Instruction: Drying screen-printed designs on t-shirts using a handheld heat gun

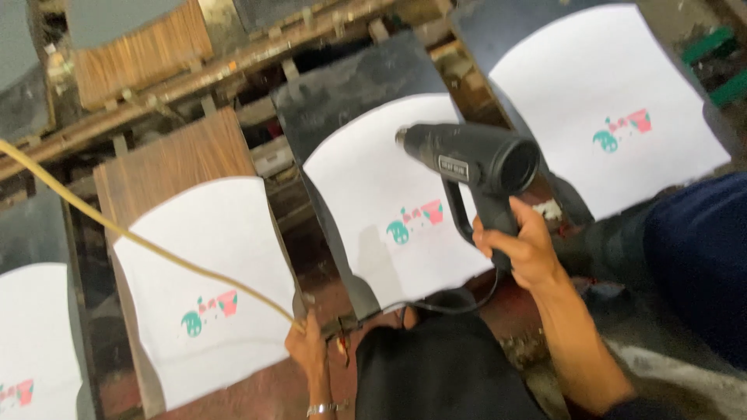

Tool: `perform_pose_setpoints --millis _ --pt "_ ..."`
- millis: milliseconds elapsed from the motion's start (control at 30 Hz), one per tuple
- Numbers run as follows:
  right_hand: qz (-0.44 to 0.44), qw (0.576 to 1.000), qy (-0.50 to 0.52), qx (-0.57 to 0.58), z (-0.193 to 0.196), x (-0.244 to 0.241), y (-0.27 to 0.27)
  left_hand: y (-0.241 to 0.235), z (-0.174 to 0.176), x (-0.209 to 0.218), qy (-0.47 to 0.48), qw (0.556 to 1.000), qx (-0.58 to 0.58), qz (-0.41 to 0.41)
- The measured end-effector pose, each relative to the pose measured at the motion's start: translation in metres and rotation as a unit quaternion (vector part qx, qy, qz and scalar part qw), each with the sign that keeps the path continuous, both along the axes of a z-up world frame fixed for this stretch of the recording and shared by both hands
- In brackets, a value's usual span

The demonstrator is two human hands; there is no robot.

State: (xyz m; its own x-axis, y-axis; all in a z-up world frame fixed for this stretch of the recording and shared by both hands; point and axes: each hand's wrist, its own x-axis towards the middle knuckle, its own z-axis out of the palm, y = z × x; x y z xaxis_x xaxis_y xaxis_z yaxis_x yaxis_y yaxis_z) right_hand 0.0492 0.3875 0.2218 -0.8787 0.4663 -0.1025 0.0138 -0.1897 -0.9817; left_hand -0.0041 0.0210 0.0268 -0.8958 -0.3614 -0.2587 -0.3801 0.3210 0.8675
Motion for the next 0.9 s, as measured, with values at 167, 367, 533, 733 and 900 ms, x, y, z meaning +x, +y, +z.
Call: perform_pose_setpoints --millis 167,367,533,733,900 --pt "0.0 0.999 -0.01 -0.031 -0.011 0.0 0.003 -0.005 -0.014 -0.001 0.006 1.0 0.006 0.022" --pt "0.028 0.999 -0.028 -0.034 -0.004 0.008 0.018 -0.003 -0.012 -0.003 -0.007 1.0 -0.011 0.019" --pt "0.089 0.995 -0.035 -0.015 0.021 0.018 0.04 0.001 0.013 0.001 -0.02 0.999 0.018 -0.02" --pt "0.214 0.963 -0.165 0.005 0.038 0.031 0.052 0.02 0.035 0.025 -0.025 0.995 0.08 -0.051" --pt "0.14 0.979 -0.145 0.04 0.021 -0.001 0.021 0.02 0.009 0.036 -0.003 0.993 0.091 -0.071"
